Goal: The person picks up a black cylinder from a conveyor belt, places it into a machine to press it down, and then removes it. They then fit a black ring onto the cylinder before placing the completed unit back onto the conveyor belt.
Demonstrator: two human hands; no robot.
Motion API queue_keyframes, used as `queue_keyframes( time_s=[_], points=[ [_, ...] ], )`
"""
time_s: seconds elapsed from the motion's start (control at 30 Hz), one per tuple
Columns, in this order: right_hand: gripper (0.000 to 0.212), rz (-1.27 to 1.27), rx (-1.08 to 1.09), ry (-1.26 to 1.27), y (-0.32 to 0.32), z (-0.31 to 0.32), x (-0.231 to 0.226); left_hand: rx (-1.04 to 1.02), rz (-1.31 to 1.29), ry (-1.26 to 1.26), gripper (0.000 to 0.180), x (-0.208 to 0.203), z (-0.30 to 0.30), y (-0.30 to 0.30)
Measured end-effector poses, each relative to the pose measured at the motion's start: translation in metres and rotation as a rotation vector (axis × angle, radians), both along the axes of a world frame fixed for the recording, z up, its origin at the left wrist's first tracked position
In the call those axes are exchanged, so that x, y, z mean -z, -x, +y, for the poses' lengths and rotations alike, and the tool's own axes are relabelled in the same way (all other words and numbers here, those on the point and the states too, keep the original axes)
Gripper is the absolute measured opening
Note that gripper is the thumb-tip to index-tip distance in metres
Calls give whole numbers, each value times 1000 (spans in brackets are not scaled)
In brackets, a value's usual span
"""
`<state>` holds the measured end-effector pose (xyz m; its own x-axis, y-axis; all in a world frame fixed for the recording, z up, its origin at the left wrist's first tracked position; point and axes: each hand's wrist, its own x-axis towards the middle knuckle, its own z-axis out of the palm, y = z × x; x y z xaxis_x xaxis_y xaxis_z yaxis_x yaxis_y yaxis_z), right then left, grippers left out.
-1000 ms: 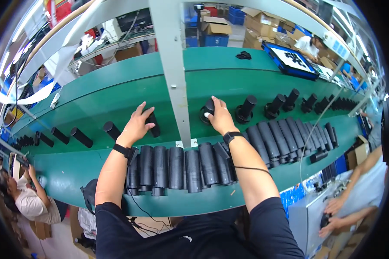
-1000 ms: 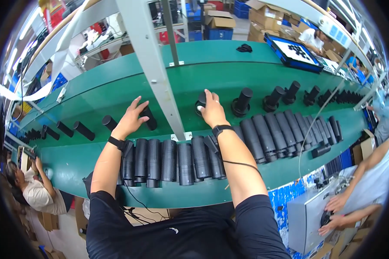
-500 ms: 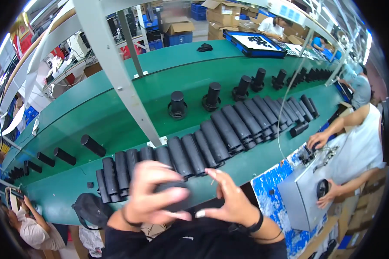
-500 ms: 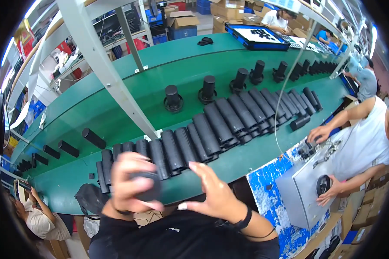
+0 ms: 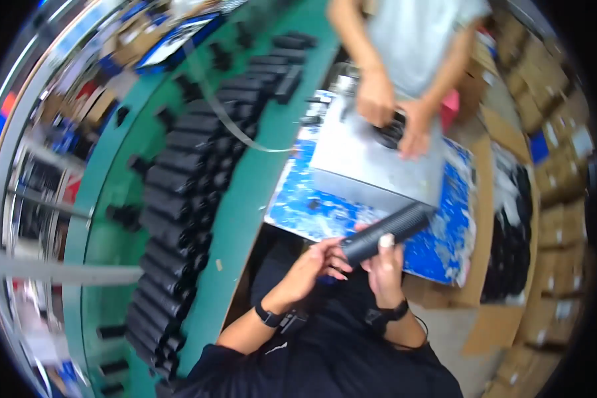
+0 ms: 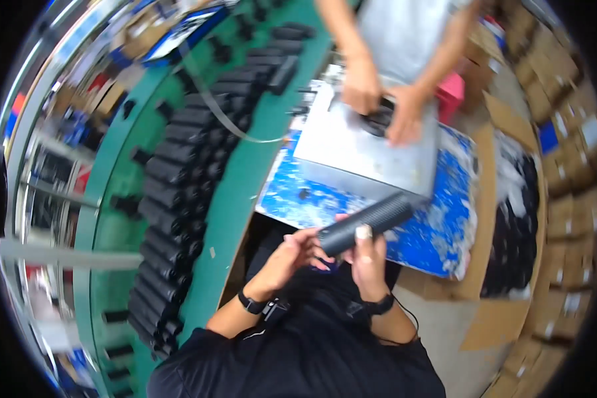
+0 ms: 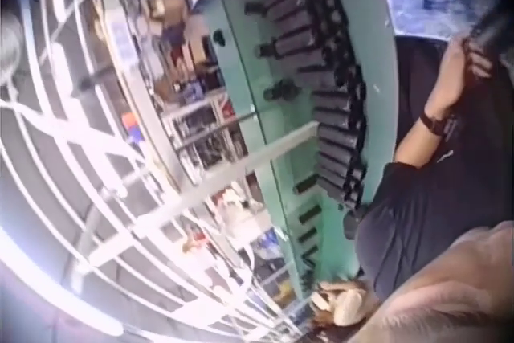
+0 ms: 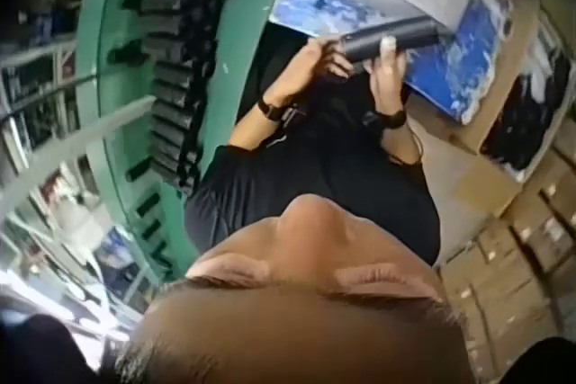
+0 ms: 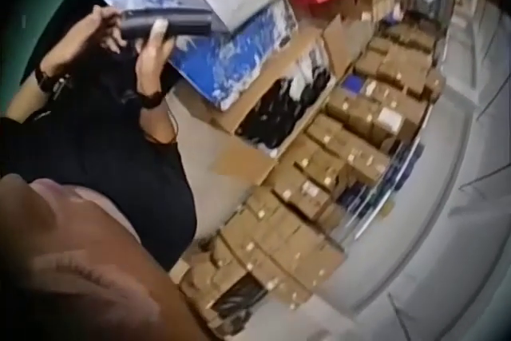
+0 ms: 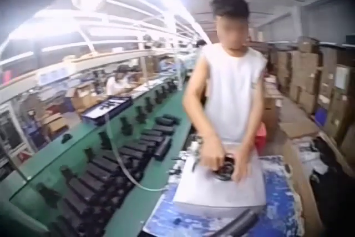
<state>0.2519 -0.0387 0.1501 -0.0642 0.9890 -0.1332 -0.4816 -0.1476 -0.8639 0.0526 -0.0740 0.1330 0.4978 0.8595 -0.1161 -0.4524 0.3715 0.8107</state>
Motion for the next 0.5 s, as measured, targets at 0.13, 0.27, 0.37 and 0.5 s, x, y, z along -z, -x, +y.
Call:
queue_keyframes(
  time_s=[0.13, 0.27, 0.37, 0.5],
  points=[
    [54, 6, 49, 49, -27, -3, 19, -43, 125, -65, 85, -2, 16, -24],
    [48, 37, 19, 54, -34, -11, 46, -15, 108, -44, 74, 7, 20, -25],
    [43, -56, -16, -58, -28, -17, 55, 11, 328, 39, 60, 13, 14, -19],
    [40, -218, -109, -140, -19, -22, 58, -149, 306, 10, 57, 32, -3, 2]
  ],
)
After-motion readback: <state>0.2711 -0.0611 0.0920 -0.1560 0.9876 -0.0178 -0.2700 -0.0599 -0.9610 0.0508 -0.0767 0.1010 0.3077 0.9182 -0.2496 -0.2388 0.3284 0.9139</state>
